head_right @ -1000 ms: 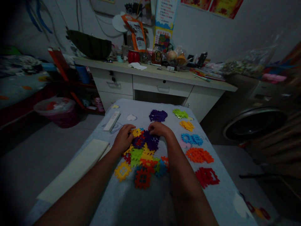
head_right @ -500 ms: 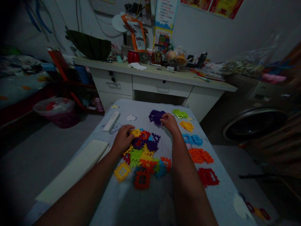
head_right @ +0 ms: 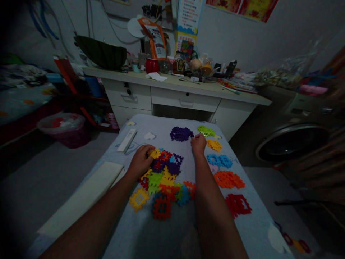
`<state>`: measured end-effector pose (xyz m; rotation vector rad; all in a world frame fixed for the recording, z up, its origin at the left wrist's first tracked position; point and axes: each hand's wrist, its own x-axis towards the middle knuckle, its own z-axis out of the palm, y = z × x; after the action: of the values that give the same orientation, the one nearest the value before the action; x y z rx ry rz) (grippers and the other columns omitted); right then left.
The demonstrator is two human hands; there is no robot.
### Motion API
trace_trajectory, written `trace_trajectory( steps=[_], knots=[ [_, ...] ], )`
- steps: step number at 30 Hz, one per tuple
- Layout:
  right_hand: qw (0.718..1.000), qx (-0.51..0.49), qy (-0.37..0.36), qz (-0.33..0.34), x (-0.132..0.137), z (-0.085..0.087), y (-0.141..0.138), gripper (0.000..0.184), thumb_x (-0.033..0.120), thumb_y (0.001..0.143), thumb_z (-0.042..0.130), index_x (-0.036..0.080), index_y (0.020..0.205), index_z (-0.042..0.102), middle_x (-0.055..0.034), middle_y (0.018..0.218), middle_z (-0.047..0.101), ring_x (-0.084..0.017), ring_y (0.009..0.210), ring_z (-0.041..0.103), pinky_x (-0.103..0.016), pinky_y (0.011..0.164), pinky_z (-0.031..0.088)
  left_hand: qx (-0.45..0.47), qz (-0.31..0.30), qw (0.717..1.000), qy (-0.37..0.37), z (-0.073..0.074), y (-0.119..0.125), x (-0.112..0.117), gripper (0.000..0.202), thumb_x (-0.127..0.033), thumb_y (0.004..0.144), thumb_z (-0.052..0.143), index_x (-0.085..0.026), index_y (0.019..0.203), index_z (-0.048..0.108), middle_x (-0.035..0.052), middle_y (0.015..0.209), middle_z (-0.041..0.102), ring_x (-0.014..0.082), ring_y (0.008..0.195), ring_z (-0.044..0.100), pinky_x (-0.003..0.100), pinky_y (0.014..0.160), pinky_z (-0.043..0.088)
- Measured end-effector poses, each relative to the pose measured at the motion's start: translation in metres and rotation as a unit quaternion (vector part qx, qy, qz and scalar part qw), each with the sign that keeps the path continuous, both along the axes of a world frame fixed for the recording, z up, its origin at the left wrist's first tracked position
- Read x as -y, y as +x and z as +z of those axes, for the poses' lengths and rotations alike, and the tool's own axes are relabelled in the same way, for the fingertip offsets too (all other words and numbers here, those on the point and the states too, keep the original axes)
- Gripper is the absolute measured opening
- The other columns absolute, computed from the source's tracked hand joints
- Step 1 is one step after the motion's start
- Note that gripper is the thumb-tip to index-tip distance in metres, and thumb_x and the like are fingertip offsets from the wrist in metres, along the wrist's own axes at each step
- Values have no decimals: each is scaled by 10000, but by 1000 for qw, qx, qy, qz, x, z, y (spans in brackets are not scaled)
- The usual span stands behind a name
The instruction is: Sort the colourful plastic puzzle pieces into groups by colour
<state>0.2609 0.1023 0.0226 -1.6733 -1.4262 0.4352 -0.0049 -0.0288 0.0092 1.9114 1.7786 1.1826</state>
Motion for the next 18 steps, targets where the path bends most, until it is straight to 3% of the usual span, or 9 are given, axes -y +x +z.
trace_trajectory(
  steps=[5,11,18],
  knots=[
    [995,-95,-9,40,-3,-7,-11,206,256,666,553,186,860,573,14,727,628,-141,569,617,-251,576,483,-3,5,1000,-6,-1,0,0,398,-137,696,514,-201,1071,631,76,1164,616,258,1110,559,430,1013,427],
    [998,47,33,19,-5,-4,-2,236,169,667,472,167,810,660,-82,866,698,-223,859,642,-358,868,493,6,1,1000,16,-4,-1,-2,396,-125,692,516,-190,1065,630,87,1146,602,256,1114,560,420,1020,436],
    [992,88,-9,86,0,-4,-7,338,104,676,467,180,905,705,-69,960,711,-207,941,636,-355,943,468,37,19,999,17,-4,0,-1,330,-194,788,513,-182,1100,621,105,1177,570,253,1155,552,427,1059,422]
  ],
)
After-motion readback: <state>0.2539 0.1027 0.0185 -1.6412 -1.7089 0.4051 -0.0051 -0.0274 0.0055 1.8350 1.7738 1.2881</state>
